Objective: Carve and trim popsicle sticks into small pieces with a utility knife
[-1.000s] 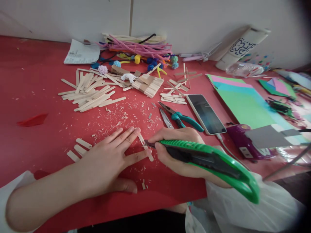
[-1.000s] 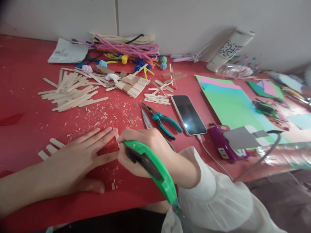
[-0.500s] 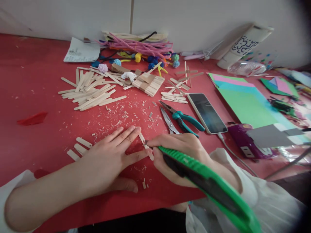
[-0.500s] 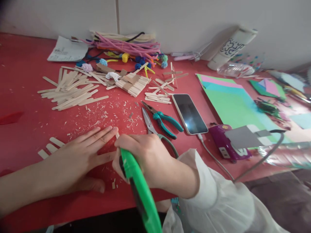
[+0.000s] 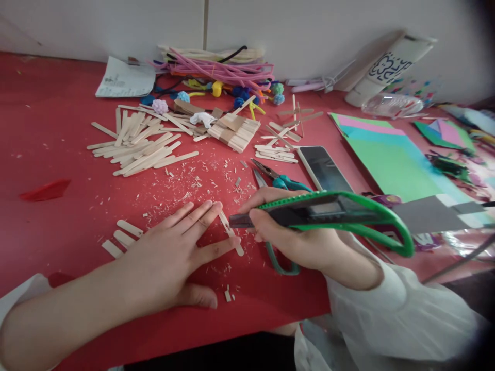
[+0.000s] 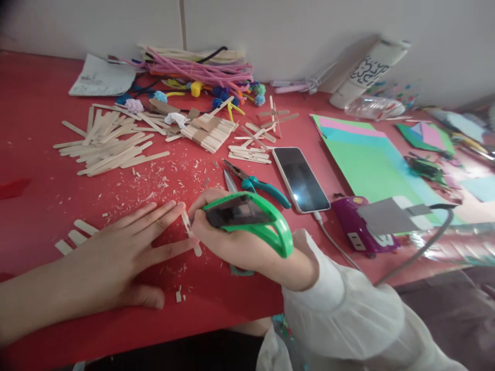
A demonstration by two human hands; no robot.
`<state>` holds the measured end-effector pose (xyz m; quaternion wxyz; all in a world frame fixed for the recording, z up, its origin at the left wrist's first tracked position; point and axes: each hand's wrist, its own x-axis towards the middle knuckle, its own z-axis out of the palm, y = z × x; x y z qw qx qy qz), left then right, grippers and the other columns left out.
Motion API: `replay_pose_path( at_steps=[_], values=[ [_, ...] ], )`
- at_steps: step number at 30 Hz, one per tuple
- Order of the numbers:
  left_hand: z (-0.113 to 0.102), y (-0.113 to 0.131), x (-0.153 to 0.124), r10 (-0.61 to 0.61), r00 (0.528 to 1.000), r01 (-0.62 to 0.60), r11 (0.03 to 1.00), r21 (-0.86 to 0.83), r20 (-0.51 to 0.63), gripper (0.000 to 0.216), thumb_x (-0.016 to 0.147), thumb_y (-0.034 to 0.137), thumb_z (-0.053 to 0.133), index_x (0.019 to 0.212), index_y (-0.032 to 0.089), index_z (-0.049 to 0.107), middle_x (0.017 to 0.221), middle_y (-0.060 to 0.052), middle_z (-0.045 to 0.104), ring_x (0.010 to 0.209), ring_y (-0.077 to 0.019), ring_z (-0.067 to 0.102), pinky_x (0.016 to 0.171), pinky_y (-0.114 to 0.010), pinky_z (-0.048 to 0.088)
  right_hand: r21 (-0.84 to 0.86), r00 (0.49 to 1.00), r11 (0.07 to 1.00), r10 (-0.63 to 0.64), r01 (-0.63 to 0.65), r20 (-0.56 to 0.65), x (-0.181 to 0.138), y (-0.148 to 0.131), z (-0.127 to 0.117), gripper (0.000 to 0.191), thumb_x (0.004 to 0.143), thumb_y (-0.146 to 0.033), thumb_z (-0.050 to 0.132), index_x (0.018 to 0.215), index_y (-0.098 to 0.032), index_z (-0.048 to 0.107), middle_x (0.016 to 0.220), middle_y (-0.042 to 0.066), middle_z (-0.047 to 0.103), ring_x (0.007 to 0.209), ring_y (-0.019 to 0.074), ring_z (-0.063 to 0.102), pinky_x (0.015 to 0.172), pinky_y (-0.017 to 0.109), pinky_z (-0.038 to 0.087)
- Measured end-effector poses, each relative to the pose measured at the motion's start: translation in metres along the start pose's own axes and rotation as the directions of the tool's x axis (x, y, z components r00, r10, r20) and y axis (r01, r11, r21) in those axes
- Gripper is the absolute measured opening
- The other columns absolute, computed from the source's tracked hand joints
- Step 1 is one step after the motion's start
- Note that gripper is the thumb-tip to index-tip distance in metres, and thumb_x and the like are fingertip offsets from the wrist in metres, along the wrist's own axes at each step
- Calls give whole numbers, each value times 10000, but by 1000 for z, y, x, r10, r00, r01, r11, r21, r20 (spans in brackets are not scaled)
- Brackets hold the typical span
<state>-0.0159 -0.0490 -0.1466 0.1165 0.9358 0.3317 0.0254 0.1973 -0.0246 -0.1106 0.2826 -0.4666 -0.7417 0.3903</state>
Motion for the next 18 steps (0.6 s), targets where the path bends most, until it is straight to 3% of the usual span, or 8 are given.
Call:
replay_pose_path(
  at_steps=[3,12,18],
  values=[
    [-1,0,0,-4,1000,4,1000,-17,-1,754,663,722,561,1312,351,467,1497,-126,259,1337,-390,266,1033,-560,289,-77,994,991,-105,106,12,-5,-6,-2,119,801,-183,505,723,-204,592,590,-40,614,490,75,541,485,186,436],
    [-5,2,1,-15,999,16,1000,-7,51,749,677,717,550,1303,309,490,1484,-197,236,1327,-419,261,1008,-587,298,-220,972,947,-225,235,70,-7,-1,-1,106,805,-183,500,787,-197,603,638,-22,636,498,72,544,494,182,422],
    [-4,2,-1,-20,1000,20,999,-32,9,708,704,731,499,1254,288,546,1499,-147,232,1349,-377,240,1061,-540,254,-314,960,908,-269,278,74,-10,-2,3,123,804,-160,471,803,-200,587,623,-19,636,499,81,566,514,193,437]
  ],
)
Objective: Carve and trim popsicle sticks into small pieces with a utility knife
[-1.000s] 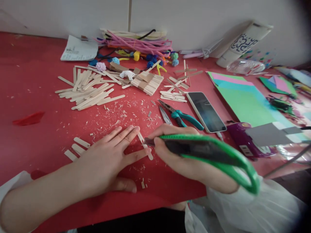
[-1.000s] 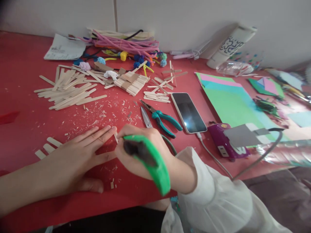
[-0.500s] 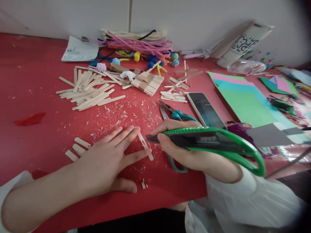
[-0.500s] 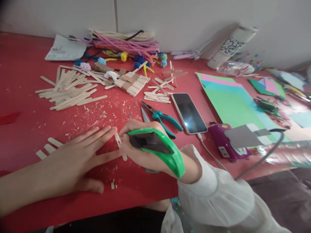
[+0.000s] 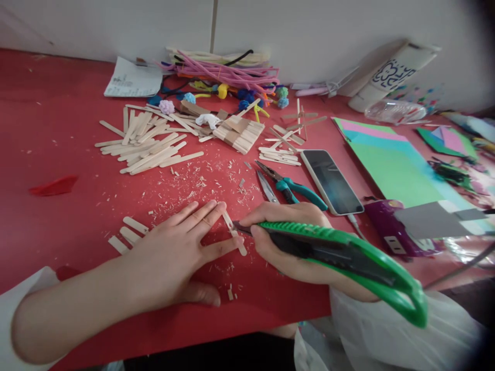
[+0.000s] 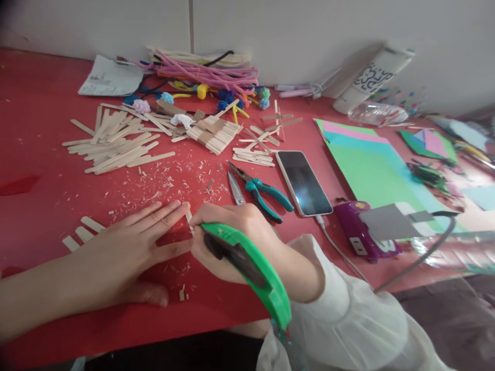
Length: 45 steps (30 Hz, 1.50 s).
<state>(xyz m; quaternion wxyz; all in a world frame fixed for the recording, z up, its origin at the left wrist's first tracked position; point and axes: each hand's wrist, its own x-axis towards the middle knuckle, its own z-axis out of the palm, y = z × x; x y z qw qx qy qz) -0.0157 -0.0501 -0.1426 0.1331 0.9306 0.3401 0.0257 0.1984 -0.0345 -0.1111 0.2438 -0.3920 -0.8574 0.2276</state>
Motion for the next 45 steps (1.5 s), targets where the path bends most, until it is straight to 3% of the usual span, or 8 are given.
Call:
replay_pose_path(
  at_steps=[13,21,26,30,34,36,41,45],
  values=[
    [3,-1,-2,24,999,-23,999,36,-29,678,742,748,402,1183,271,597,1487,-168,258,1342,-371,254,1043,-541,293,-214,949,925,-307,315,73,-12,-3,7,106,819,-140,472,807,-137,577,604,22,599,462,120,525,413,252,350],
    [3,-1,-3,23,999,-21,999,35,-44,695,737,740,433,1219,260,574,1492,-169,236,1343,-377,251,1046,-543,282,-55,990,989,-137,138,22,-9,-6,6,81,776,-126,502,738,-162,564,657,21,634,470,83,526,450,208,390],
    [3,-1,-1,29,999,-27,998,58,-35,766,674,717,555,1319,312,468,1493,-174,231,1329,-401,270,1026,-568,291,128,983,979,167,-156,-74,-1,-8,7,92,752,-159,503,720,-180,586,552,-31,601,440,66,527,463,178,428],
    [1,-1,2,24,1000,-24,997,68,11,752,675,715,556,1323,347,454,1484,-166,262,1314,-406,302,1004,-569,316,528,846,705,531,-473,49,13,11,8,83,725,-219,517,749,-184,588,465,-40,592,373,108,562,368,190,450],
    [1,-2,2,3,999,-5,997,71,35,753,686,724,532,1338,363,424,1485,-156,265,1322,-401,290,1011,-581,290,676,724,413,638,-610,263,26,24,7,94,660,-220,489,650,-168,568,409,-16,581,289,111,515,303,196,433],
    [2,-2,2,7,1000,-8,997,72,24,765,680,728,534,1342,365,415,1484,-158,268,1323,-402,288,1009,-581,292,676,747,443,617,-589,246,26,22,6,91,657,-217,494,657,-168,570,417,-19,582,301,109,521,314,195,440],
    [5,-1,0,30,999,-27,996,91,-30,765,663,727,553,1318,341,463,1467,-180,302,1314,-407,304,996,-568,324,474,917,797,393,-375,65,13,9,-2,65,731,-196,509,699,-187,564,472,-45,576,400,97,559,387,184,445],
    [6,-1,-1,48,997,-42,994,102,-59,743,688,718,535,1313,320,475,1456,-195,317,1313,-403,308,993,-568,332,263,976,940,213,-217,44,8,4,-7,93,780,-182,504,740,-192,587,543,-41,591,440,82,547,417,183,420]
  ],
)
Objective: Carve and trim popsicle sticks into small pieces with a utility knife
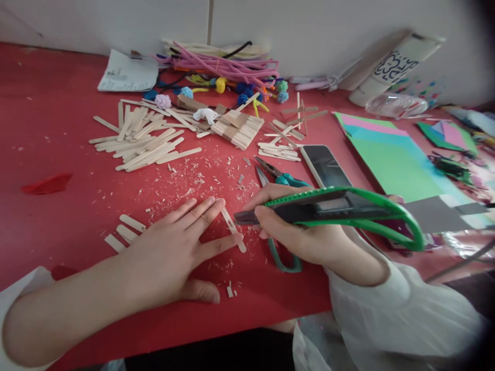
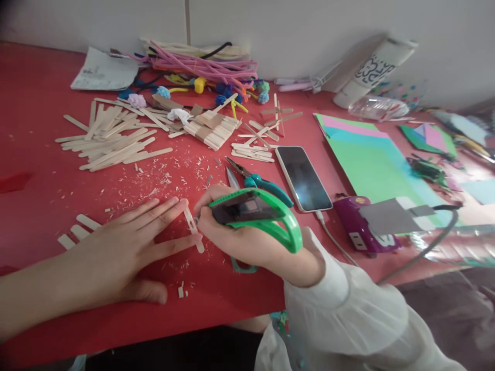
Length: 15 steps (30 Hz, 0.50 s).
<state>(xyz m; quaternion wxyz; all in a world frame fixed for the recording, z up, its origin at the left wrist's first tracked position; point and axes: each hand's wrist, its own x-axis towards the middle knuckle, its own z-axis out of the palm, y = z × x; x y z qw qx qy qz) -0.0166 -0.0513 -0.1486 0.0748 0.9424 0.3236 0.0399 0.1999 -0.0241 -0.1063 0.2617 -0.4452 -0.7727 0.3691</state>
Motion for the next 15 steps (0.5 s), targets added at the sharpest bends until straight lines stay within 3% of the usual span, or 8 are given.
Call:
replay_pose_path(
  at_steps=[9,15],
  values=[
    [1,0,-4,-64,998,64,998,-7,-8,787,657,692,599,1350,379,397,1457,-157,295,1317,-407,290,933,-578,399,-57,998,997,-60,60,-3,-4,-6,-3,121,803,-158,498,752,-196,602,578,-51,594,480,59,516,485,176,397],
    [3,2,-8,-77,996,77,997,0,-33,804,652,644,647,1359,364,387,1386,-140,346,1254,-389,362,927,-569,412,-48,989,989,-142,140,-49,-4,-4,-2,110,798,-167,514,726,-191,594,521,-68,525,417,42,422,417,171,335]
  ],
)
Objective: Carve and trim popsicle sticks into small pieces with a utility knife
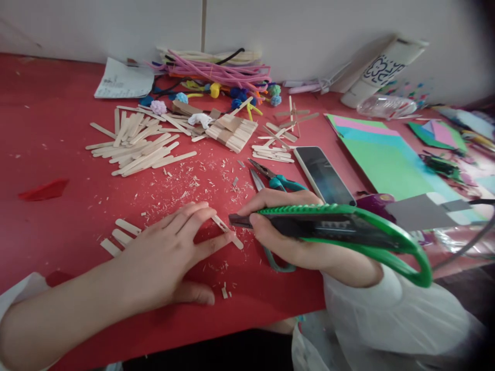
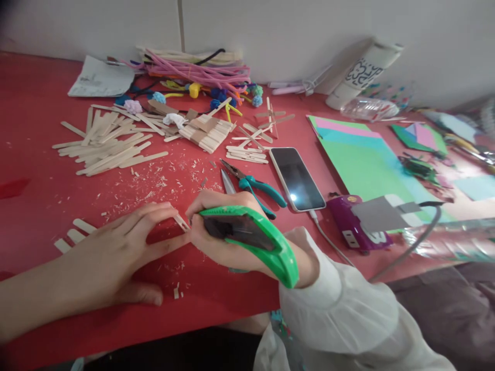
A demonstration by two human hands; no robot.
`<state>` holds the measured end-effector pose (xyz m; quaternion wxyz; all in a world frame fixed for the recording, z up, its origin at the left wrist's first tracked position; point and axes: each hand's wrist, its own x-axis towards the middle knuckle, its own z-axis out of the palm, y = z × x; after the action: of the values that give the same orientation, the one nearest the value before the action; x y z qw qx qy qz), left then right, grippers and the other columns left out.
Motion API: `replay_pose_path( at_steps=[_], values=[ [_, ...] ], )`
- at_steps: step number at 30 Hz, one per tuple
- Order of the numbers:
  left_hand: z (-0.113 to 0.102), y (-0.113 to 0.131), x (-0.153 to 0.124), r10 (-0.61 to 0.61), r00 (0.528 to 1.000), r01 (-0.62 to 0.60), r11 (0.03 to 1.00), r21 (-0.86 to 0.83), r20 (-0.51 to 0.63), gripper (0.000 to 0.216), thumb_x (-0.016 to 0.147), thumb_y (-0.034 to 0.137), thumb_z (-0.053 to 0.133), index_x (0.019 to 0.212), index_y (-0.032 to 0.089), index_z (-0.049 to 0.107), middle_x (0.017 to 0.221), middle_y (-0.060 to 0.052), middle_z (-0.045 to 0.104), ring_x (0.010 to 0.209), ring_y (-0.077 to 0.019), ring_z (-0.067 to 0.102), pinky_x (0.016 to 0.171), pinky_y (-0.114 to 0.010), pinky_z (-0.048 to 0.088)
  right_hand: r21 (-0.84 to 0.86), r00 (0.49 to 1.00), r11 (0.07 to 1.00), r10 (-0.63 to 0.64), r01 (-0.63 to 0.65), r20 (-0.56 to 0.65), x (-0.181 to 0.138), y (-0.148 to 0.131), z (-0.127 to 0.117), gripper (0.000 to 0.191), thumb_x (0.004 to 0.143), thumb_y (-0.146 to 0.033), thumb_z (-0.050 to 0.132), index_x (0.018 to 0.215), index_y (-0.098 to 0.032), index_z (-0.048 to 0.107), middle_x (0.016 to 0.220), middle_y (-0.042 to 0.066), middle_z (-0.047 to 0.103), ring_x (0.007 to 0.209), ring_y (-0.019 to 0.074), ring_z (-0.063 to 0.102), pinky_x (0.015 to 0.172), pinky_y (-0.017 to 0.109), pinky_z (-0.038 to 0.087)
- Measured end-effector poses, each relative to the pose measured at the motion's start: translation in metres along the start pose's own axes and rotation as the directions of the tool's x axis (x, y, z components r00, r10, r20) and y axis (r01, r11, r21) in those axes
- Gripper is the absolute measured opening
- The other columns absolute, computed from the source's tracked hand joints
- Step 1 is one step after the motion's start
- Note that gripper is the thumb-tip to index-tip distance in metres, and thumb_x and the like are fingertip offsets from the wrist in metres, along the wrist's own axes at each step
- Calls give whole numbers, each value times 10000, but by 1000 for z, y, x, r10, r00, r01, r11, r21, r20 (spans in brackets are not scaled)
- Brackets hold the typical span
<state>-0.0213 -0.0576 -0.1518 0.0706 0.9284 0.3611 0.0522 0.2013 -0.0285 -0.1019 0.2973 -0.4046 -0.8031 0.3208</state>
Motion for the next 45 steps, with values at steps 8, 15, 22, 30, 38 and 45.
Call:
replay_pose_path(
  at_steps=[8,15,22,30,38,45],
  values=[
    [-6,6,4,4,1000,-4,999,36,12,722,711,620,610,1334,301,434,1258,-142,461,1161,-357,428,848,-525,471,-2,1000,1000,7,-7,23,-1,3,5,123,797,-179,503,738,-169,611,587,-31,573,471,57,463,474,179,385],
    [-5,10,3,13,1000,-12,999,42,-24,779,719,613,605,1302,118,458,1236,-165,509,1116,-319,460,892,-458,457,-19,1000,1000,21,-21,5,0,0,4,126,788,-148,501,723,-186,602,566,-48,553,465,56,461,470,176,379],
    [-3,9,4,22,999,-19,998,58,-46,761,701,605,632,1249,96,493,1222,-163,533,1121,-318,464,913,-433,439,-87,999,996,37,-35,13,1,-1,3,120,781,-170,491,727,-193,596,587,-30,593,484,75,496,494,186,409],
    [-5,9,6,28,998,-26,999,29,-56,740,706,594,633,1248,108,501,1197,-158,544,1104,-314,479,902,-431,446,-188,999,981,47,-43,17,0,-2,6,119,764,-169,484,726,-189,596,543,-39,564,449,68,474,473,179,388],
    [-8,10,8,36,999,-34,995,94,-22,767,714,637,592,1236,80,523,1188,-180,553,1070,-320,501,852,-433,479,27,967,968,252,-251,-34,0,-2,13,65,736,-204,506,724,-185,567,543,-22,599,449,97,550,444,202,425],
    [-9,9,9,37,999,-36,994,107,-6,714,730,645,562,1210,116,565,1175,-171,570,1048,-321,523,858,-454,472,524,795,648,599,-552,96,21,25,12,63,664,-228,515,671,-175,548,426,-40,569,296,97,505,298,187,417]
  ],
)
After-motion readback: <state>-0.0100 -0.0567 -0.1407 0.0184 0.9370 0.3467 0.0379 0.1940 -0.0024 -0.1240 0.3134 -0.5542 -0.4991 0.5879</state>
